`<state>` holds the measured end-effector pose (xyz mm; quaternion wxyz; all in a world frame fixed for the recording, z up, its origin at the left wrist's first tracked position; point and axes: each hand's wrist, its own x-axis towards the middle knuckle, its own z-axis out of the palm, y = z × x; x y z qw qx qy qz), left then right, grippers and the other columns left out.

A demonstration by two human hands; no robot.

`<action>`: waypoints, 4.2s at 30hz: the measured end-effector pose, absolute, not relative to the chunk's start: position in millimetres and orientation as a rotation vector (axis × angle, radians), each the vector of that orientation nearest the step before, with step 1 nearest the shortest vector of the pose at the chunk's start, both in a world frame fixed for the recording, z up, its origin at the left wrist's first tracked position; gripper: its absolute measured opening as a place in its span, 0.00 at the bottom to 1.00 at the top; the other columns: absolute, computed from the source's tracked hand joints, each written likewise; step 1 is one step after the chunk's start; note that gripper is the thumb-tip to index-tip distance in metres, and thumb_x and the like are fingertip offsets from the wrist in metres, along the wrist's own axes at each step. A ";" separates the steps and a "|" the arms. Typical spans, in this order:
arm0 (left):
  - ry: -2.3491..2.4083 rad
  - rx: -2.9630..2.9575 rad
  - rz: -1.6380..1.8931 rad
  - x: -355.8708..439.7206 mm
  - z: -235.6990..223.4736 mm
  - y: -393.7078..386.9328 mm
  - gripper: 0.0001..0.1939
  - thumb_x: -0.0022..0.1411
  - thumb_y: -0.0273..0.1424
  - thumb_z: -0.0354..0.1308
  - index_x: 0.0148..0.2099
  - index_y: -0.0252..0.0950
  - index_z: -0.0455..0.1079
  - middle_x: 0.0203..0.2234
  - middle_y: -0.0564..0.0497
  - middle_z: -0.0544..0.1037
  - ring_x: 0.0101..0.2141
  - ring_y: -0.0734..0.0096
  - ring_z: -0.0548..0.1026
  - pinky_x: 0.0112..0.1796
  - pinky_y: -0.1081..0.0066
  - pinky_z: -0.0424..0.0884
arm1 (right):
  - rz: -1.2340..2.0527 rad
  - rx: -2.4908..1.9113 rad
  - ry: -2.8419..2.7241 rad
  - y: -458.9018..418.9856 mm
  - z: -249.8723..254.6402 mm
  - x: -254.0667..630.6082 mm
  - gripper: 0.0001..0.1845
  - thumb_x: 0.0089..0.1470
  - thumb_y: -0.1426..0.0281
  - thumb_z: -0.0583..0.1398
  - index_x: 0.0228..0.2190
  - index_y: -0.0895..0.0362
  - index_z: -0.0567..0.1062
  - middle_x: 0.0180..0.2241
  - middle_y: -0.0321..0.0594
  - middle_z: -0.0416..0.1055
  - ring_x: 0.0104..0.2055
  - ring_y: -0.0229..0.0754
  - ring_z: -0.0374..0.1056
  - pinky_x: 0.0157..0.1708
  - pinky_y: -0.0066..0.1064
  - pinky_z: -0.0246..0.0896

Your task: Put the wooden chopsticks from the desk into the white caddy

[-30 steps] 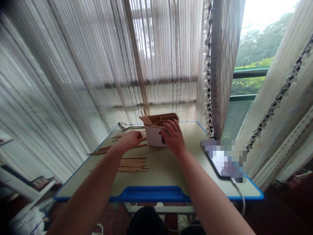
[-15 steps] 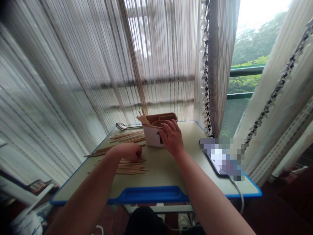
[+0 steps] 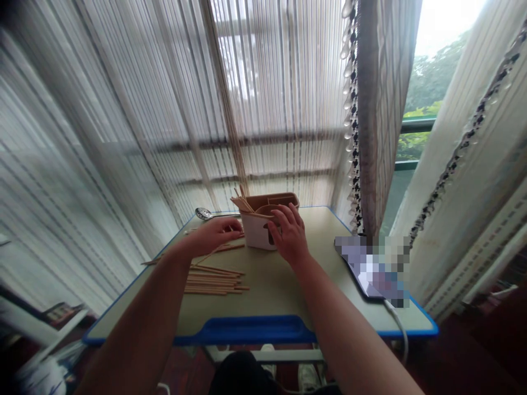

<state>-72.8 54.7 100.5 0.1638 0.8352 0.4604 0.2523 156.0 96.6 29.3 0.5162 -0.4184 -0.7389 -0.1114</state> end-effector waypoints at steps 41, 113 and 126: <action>1.825 2.175 1.516 -79.2 89.6 88.8 0.16 0.58 0.36 0.53 0.45 0.36 0.73 0.34 0.48 0.79 0.29 0.70 0.75 0.36 0.71 0.69 | -0.320 -1.086 -1.520 119.2 22.6 168.3 0.25 0.59 0.58 0.50 0.55 0.54 0.63 0.60 0.46 0.56 0.63 0.48 0.49 0.60 0.47 0.47; 0.949 1.345 2.771 -81.8 122.3 69.5 0.06 0.62 0.33 0.50 0.38 0.37 0.57 0.31 0.55 0.69 0.20 0.84 0.70 0.22 0.79 0.67 | 0.014 -0.966 -1.563 117.4 13.8 171.5 0.23 0.60 0.59 0.49 0.55 0.52 0.60 0.63 0.45 0.48 0.65 0.45 0.46 0.61 0.46 0.48; 1.041 1.493 2.381 -59.0 107.4 80.3 0.12 0.61 0.40 0.52 0.37 0.37 0.58 0.33 0.54 0.72 0.21 0.83 0.71 0.22 0.79 0.67 | 0.002 -0.969 -1.568 117.9 14.2 170.7 0.23 0.59 0.58 0.50 0.54 0.52 0.61 0.63 0.45 0.48 0.65 0.47 0.45 0.61 0.48 0.47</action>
